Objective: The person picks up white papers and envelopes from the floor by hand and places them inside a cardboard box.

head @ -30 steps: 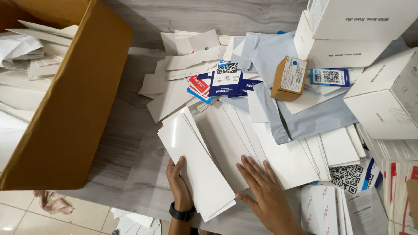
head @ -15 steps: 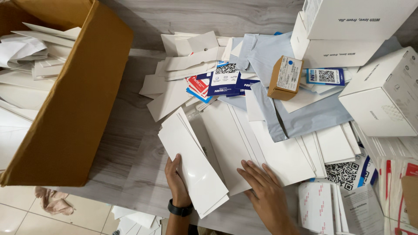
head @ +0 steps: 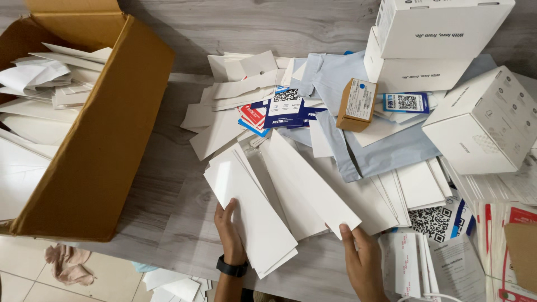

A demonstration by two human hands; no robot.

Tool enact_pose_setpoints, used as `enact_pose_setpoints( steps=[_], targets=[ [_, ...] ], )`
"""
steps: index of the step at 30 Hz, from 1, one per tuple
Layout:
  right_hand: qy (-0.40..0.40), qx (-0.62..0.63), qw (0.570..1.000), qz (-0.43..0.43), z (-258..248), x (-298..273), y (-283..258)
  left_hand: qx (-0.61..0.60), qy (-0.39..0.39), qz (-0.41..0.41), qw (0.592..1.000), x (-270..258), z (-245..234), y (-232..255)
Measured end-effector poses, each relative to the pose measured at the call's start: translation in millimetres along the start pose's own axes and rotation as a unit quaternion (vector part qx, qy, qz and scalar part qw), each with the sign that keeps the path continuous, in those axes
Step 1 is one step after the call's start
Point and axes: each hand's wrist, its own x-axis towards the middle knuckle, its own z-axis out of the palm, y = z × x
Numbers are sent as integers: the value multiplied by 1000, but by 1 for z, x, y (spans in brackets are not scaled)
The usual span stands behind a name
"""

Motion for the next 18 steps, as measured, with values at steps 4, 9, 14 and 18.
enact_pose_setpoints(
  steps=[4,9,14,18],
  targets=[
    [-14,-19,992,-123,9,-14,-13,108,-30,55,992,-4,7,-13],
    [-108,-217,909,-340,33,-22,-4,127,-90,42,987,-18,9,-7],
    [-121,-182,881,-419,43,-20,22,94,-101,-21,990,-41,13,8],
    [-191,-160,897,-365,26,-14,11,69,-129,-35,989,-57,15,10]
  ],
)
